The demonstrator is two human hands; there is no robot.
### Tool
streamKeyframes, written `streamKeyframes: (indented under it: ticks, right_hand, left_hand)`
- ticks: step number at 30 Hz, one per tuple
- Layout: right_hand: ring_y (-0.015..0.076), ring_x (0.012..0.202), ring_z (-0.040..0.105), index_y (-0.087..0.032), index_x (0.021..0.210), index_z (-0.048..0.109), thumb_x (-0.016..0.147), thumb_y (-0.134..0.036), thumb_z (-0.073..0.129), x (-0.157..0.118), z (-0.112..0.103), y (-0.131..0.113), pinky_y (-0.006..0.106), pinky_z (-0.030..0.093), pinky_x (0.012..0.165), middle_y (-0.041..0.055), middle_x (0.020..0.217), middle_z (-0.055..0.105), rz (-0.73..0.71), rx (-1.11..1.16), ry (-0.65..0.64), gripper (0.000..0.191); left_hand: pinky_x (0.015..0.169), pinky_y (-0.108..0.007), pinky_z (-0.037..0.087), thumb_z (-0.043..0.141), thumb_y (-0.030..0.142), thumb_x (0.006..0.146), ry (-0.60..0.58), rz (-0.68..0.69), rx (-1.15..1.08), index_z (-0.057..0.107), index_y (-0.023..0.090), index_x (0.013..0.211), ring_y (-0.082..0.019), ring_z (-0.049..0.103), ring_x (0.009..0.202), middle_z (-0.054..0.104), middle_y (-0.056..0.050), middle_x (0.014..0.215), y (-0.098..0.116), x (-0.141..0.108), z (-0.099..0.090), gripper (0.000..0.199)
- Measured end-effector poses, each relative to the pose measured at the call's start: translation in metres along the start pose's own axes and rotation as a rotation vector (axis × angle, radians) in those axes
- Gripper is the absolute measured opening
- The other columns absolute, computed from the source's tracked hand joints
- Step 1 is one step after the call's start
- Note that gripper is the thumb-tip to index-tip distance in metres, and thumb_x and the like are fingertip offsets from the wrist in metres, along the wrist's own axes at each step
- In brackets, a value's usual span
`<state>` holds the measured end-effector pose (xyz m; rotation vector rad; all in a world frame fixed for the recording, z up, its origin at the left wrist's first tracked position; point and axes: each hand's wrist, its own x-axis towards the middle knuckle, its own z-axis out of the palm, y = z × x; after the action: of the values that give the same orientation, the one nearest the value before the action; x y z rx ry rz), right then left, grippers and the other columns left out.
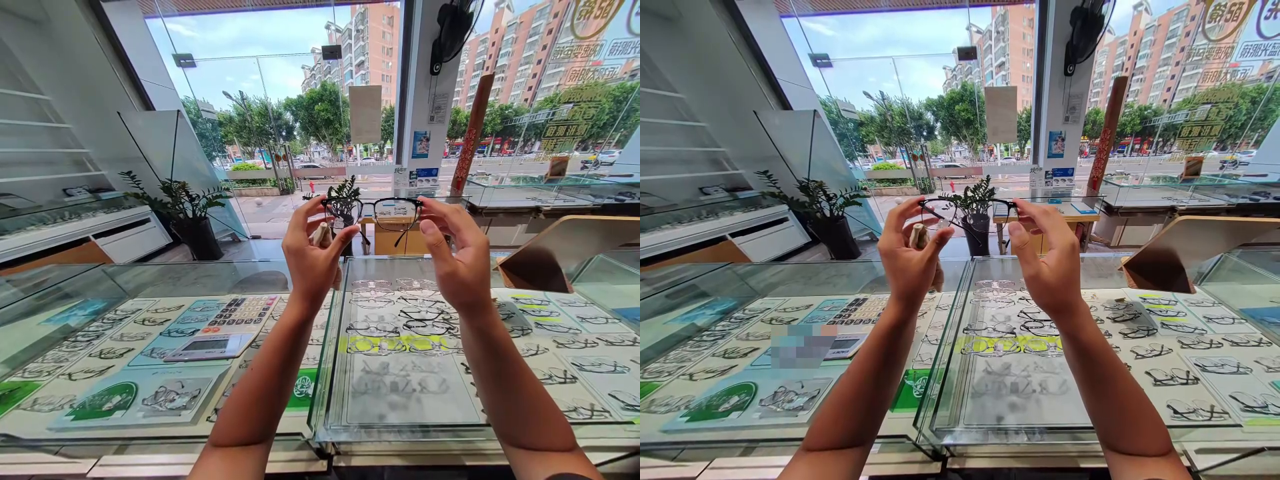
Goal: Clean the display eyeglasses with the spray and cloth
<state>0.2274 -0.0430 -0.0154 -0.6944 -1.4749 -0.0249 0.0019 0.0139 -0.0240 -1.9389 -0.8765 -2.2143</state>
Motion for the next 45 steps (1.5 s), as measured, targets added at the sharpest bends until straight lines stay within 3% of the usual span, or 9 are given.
streamKeyframes:
  ticks: [8, 16, 22, 27, 34, 38, 45]
  right_hand:
    - [0.0264, 0.113, 0.074, -0.030, 0.129, 0.076, 0.102, -0.043, 0.066, 0.001, 0.000, 0.006, 0.052, 0.061, 0.103, 0.0070, 0.122, 0.078, 0.050, 0.040, 0.013, 0.032]
    - [0.0272, 0.116, 0.074, -0.031, 0.133, 0.074, 0.101, -0.041, 0.066, -0.001, 0.001, 0.002, 0.052, 0.062, 0.101, 0.0074, 0.126, 0.077, 0.020, 0.051, 0.016, 0.035]
    - [0.0265, 0.111, 0.076, -0.029, 0.126, 0.077, 0.100, -0.042, 0.066, 0.000, 0.002, 0.006, 0.051, 0.062, 0.099, 0.0075, 0.124, 0.079, 0.055, 0.055, 0.048, 0.031]
    - [0.0259, 0.100, 0.077, -0.027, 0.118, 0.080, 0.102, -0.042, 0.065, -0.001, 0.002, 0.008, 0.048, 0.064, 0.089, 0.0069, 0.114, 0.082, 0.081, 0.046, 0.116, 0.027]
    - [0.0268, 0.108, 0.077, -0.029, 0.122, 0.078, 0.103, -0.036, 0.060, -0.004, 0.001, -0.004, 0.049, 0.064, 0.094, 0.0059, 0.120, 0.080, -0.001, 0.002, 0.125, 0.027]
    - [0.0255, 0.105, 0.078, -0.029, 0.120, 0.079, 0.101, -0.038, 0.065, -0.003, 0.004, 0.003, 0.049, 0.064, 0.095, 0.0062, 0.119, 0.081, 0.033, 0.046, 0.114, 0.025]
    - [0.0237, 0.097, 0.079, -0.025, 0.117, 0.080, 0.099, -0.038, 0.070, -0.001, 0.008, 0.015, 0.046, 0.063, 0.092, 0.0072, 0.114, 0.083, 0.090, 0.077, 0.112, 0.025]
  left_hand:
    - [0.079, -0.032, 0.064, 0.095, 0.054, 0.076, 0.026, 0.058, 0.100, 0.066, 0.026, 0.132, -0.021, 0.076, 0.098, 0.072, -0.009, 0.123, 0.011, -0.006, -0.002, 0.069]
    - [0.087, -0.033, 0.064, 0.092, 0.055, 0.079, 0.008, 0.058, 0.039, 0.065, 0.025, 0.133, -0.021, 0.076, 0.102, 0.071, -0.008, 0.123, 0.005, -0.002, -0.002, 0.067]
    - [0.078, -0.031, 0.063, 0.094, 0.055, 0.077, 0.026, 0.092, 0.090, 0.065, 0.026, 0.131, -0.021, 0.075, 0.100, 0.071, -0.008, 0.124, 0.013, -0.006, -0.002, 0.068]
    - [0.085, -0.035, 0.064, 0.093, 0.056, 0.078, 0.014, 0.032, 0.081, 0.067, 0.027, 0.129, -0.021, 0.074, 0.096, 0.072, -0.007, 0.117, 0.016, -0.008, -0.001, 0.065]
    - [0.090, -0.035, 0.064, 0.090, 0.055, 0.082, -0.054, -0.051, -0.080, 0.068, 0.027, 0.125, -0.021, 0.073, 0.106, 0.075, -0.007, 0.113, 0.005, -0.002, 0.003, 0.055]
    - [0.093, -0.038, 0.063, 0.091, 0.057, 0.079, -0.005, -0.063, -0.037, 0.069, 0.027, 0.125, -0.023, 0.073, 0.107, 0.075, -0.008, 0.116, 0.005, -0.004, 0.002, 0.059]
    - [0.087, -0.036, 0.061, 0.096, 0.050, 0.075, 0.083, 0.058, 0.128, 0.071, 0.025, 0.125, -0.021, 0.071, 0.099, 0.073, -0.006, 0.111, 0.019, -0.008, -0.003, 0.062]
